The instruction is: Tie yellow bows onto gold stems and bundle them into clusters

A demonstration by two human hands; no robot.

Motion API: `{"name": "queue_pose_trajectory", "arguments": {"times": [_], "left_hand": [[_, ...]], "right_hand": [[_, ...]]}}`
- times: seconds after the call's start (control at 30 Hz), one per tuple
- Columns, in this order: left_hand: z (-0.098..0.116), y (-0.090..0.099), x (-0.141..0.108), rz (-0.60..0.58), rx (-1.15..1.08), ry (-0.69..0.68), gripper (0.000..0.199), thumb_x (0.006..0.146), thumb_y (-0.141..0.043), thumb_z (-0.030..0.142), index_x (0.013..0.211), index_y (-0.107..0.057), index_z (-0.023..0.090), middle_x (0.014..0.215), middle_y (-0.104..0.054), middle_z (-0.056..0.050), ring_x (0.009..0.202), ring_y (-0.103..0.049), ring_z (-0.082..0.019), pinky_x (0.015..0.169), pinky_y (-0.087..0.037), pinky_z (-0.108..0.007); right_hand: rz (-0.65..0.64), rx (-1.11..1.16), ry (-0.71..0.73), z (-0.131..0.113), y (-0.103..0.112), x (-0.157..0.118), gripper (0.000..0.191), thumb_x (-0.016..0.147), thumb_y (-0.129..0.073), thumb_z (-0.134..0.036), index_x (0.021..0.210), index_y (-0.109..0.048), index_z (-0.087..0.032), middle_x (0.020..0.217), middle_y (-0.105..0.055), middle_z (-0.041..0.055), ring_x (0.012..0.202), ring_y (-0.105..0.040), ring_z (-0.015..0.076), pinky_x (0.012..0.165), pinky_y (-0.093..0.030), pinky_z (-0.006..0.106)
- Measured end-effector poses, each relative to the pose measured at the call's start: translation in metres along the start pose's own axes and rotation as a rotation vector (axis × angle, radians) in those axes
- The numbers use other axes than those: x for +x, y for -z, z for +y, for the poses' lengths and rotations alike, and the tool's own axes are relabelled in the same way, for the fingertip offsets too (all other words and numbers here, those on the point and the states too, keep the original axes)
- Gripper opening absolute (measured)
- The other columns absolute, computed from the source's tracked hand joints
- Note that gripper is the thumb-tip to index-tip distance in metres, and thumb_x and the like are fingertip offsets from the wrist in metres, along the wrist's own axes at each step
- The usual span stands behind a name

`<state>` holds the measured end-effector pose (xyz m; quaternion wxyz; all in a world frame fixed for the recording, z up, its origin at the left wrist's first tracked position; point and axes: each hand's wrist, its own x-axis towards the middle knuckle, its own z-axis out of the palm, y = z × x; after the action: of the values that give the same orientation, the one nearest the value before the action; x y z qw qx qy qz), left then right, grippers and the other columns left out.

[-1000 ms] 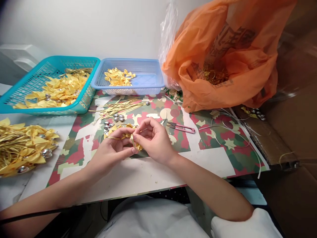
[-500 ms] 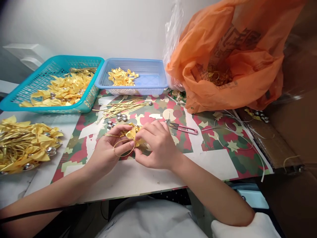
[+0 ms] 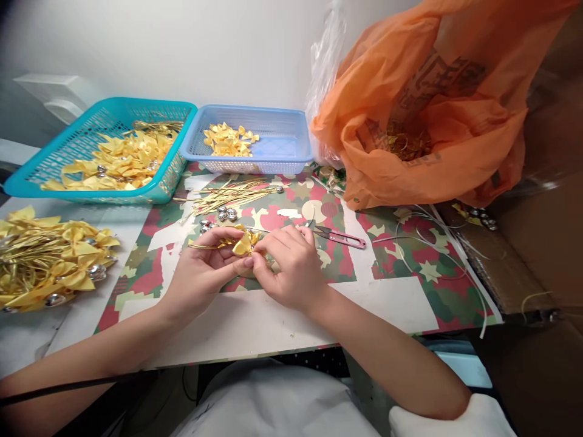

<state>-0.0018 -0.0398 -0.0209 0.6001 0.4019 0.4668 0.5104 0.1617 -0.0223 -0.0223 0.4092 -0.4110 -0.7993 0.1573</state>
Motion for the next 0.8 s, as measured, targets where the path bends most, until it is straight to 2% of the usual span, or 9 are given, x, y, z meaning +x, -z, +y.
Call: {"name": "queue_pose_trajectory", "arguments": {"times": [0.13,0.2,0.27,0.33,0.47,0.57,0.63,0.8], "left_hand": [[-0.0032,0.0003,-0.0006,-0.030,0.036,-0.030,0.032,0.071,-0.081,0.022,0.096,-0.061,0.021,0.081,-0.063,0.000,0.070,-0.064,-0.013,0.049,-0.053,-0.017],[-0.0038,0.0006,-0.0010,-0.035,0.042,-0.044,0.031,0.072,-0.080,0.021,0.097,-0.062,0.021,0.081,-0.063,0.000,0.070,-0.063,-0.012,0.051,-0.054,-0.017],[-0.0037,0.0014,-0.0011,-0.035,0.045,-0.040,0.031,0.072,-0.081,0.021,0.098,-0.063,0.020,0.082,-0.064,0.000,0.070,-0.063,-0.011,0.057,-0.056,-0.019],[-0.0030,0.0025,-0.0009,-0.033,0.037,-0.040,0.031,0.072,-0.081,0.021,0.098,-0.063,0.020,0.084,-0.065,0.000,0.070,-0.064,-0.011,0.061,-0.057,-0.020],[-0.0004,0.0037,-0.0002,-0.043,-0.020,-0.106,0.025,0.075,-0.079,0.030,0.093,-0.065,0.019,0.083,-0.065,-0.001,0.072,-0.067,-0.012,0.063,-0.058,-0.021],[0.0013,0.0027,-0.0009,-0.011,0.022,-0.104,0.024,0.075,-0.079,0.030,0.090,-0.064,0.018,0.076,-0.064,0.001,0.067,-0.066,-0.012,0.061,-0.057,-0.021],[0.0018,0.0020,-0.0018,-0.001,0.071,-0.091,0.022,0.077,-0.077,0.029,0.089,-0.064,0.018,0.072,-0.065,0.001,0.063,-0.065,-0.012,0.059,-0.057,-0.021],[0.0008,0.0029,-0.0010,0.009,0.067,-0.048,0.019,0.078,-0.076,0.029,0.087,-0.064,0.018,0.066,-0.065,0.002,0.061,-0.064,-0.012,0.056,-0.056,-0.021]], "right_hand": [[-0.081,0.237,-0.269,-0.0004,-0.0021,0.0017,0.016,0.086,-0.054,-0.023,0.070,-0.055,-0.021,0.073,-0.064,0.0003,0.076,-0.054,0.0163,0.070,-0.039,0.032],[-0.133,0.371,-0.400,0.0002,-0.0026,0.0026,0.017,0.086,-0.054,-0.026,0.070,-0.055,-0.021,0.073,-0.063,0.0005,0.078,-0.055,0.0166,0.065,-0.040,0.029],[-0.149,0.424,-0.444,0.0009,-0.0028,0.0027,0.017,0.086,-0.055,-0.027,0.070,-0.055,-0.021,0.074,-0.063,0.0006,0.079,-0.055,0.0168,0.063,-0.040,0.028],[-0.104,0.373,-0.358,0.0013,-0.0025,0.0022,0.016,0.087,-0.055,-0.025,0.071,-0.055,-0.021,0.076,-0.063,0.0009,0.079,-0.055,0.0168,0.064,-0.041,0.028],[0.065,0.039,0.008,0.0023,0.0003,0.0013,0.013,0.088,-0.055,-0.018,0.075,-0.057,-0.021,0.079,-0.067,0.0027,0.081,-0.055,0.0180,0.075,-0.042,0.034],[0.129,-0.167,0.196,0.0038,0.0022,0.0016,0.010,0.088,-0.056,-0.017,0.079,-0.059,-0.021,0.082,-0.069,0.0032,0.084,-0.057,0.0191,0.080,-0.040,0.037],[0.141,-0.207,0.244,0.0046,0.0028,0.0019,0.009,0.088,-0.057,-0.017,0.079,-0.059,-0.021,0.082,-0.070,0.0027,0.084,-0.057,0.0189,0.081,-0.040,0.037],[0.140,-0.162,0.201,0.0042,0.0042,0.0018,0.003,0.083,-0.059,-0.022,0.081,-0.060,-0.021,0.084,-0.070,0.0026,0.084,-0.058,0.0199,0.080,-0.040,0.037]]}}
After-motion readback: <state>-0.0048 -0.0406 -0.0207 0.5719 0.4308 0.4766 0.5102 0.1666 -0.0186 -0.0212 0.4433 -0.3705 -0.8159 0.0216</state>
